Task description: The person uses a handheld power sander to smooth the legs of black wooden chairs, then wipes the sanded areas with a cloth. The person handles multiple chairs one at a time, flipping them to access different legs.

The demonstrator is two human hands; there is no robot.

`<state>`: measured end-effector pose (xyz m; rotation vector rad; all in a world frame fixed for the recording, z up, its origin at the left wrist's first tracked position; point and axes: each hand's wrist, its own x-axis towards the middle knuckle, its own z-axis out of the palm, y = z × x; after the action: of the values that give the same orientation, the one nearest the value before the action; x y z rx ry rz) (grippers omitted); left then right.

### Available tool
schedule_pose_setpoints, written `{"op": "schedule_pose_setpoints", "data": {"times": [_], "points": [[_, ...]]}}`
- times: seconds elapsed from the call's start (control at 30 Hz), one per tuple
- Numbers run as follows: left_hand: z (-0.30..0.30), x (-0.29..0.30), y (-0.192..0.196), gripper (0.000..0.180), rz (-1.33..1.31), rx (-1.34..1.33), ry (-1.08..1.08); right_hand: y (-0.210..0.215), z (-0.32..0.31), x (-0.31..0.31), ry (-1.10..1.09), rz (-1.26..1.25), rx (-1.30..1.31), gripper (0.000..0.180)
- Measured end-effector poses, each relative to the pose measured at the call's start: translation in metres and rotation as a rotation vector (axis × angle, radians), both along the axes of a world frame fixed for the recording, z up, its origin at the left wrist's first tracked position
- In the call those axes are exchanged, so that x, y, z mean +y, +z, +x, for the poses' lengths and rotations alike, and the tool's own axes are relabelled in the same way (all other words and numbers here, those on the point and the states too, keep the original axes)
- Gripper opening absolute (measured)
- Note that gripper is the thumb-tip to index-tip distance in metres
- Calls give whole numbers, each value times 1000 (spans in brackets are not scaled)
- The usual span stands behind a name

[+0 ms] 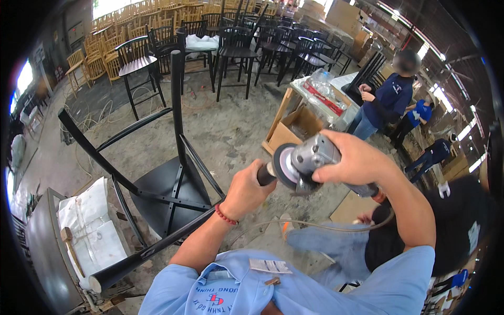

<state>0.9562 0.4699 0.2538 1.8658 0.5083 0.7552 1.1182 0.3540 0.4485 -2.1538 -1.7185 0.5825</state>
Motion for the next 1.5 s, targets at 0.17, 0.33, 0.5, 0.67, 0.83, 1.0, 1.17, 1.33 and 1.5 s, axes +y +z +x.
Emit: {"op": "schedule_pose_setpoints", "data": {"times": [0.17, 0.33, 0.5, 0.67, 0.83, 1.0, 1.17, 1.33, 1.5], "points": [[3, 3, 5, 34, 4, -1, -1, 9, 7, 2, -149, -44, 140, 50], [1, 5, -3, 35, 29, -37, -9, 0, -6, -11, 0, -106, 13, 64], [3, 6, 3, 39, 2, 32, -20, 5, -5, -28, -155, 102, -27, 68], [-1, -6, 15, 37, 56, -171, 13, -16, 11, -77, -216, 448, 317, 71], [3, -16, 25, 36, 105, -218, 109, -54, 12, -114, -288, 711, 719, 75], [-1, -5, 27, 30, 29, -178, -70, -89, 18, -130, -314, 836, 882, 78], [-10, 8, 34, 46, 14, -227, -315, -97, 34, -123, -252, 666, 812, 71], [-3, 12, -2, 54, -157, -333, -254, -76, 36, -90, -4, 504, 333, 67], [8, -5, -16, 59, -148, -348, 34, -48, 21, -50, 215, 204, 72, 64]]}}
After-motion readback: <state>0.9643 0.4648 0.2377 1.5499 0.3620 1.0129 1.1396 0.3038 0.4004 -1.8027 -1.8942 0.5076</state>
